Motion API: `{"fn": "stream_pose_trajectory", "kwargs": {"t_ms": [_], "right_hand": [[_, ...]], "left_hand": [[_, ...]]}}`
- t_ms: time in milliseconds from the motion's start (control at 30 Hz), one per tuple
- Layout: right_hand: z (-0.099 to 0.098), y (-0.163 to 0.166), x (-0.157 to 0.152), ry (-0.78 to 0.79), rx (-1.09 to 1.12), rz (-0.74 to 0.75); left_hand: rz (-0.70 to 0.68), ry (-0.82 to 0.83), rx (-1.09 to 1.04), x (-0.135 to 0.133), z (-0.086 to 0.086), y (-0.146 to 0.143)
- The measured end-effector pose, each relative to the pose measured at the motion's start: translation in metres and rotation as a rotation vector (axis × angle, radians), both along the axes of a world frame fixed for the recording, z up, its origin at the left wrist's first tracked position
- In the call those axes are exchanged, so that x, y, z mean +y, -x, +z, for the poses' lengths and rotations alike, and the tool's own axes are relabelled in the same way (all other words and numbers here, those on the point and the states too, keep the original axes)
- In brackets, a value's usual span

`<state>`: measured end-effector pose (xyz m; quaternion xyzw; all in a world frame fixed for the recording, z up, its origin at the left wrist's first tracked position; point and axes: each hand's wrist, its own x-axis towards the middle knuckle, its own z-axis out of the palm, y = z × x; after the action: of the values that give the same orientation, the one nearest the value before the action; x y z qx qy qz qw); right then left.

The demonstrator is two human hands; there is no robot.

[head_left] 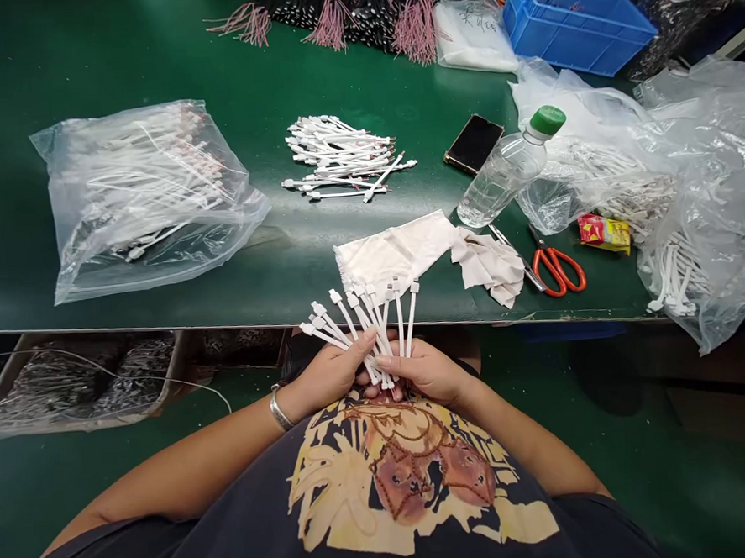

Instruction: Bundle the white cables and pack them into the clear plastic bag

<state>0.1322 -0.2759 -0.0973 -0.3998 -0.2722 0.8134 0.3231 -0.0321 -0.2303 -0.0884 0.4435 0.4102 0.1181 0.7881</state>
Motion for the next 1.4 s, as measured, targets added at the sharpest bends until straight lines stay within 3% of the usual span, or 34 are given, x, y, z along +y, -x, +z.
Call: {"fn": "stream_pose_trajectory", "kwargs": {"t_ms": [333, 600, 1000, 1133, 1233, 1333, 1400], "right_hand": [[-0.008, 0.002, 0.002, 0.056, -0.041, -0.025], [-0.017, 0.004, 0.004, 0.051, -0.044, -0.06], [-0.015, 0.003, 0.004, 0.05, -0.07, -0.037], [-0.001, 0.004, 0.005, -0.032, -0.166, 0.099], [0.023, 0.005, 0.011, -0.24, -0.268, 0.313], [0.05, 0.006, 0.025, -0.48, -0.385, 0.579], [0.065, 0.01, 0.037, -0.587, -0.48, 0.701]], "left_hand": [[-0.143, -0.36, 0.155, 0.009, -0.004, 0.008], [-0.195, -0.363, 0.211, 0.012, -0.008, 0.01], [-0.18, -0.375, 0.129, 0.013, -0.01, 0.01], [-0.232, -0.2, -0.103, 0.014, 0.0, 0.011], [-0.337, -0.083, -0.382, 0.02, 0.014, 0.016], [-0.328, -0.109, -0.584, 0.028, 0.028, 0.023], [-0.25, -0.204, -0.601, 0.032, 0.035, 0.028]]}}
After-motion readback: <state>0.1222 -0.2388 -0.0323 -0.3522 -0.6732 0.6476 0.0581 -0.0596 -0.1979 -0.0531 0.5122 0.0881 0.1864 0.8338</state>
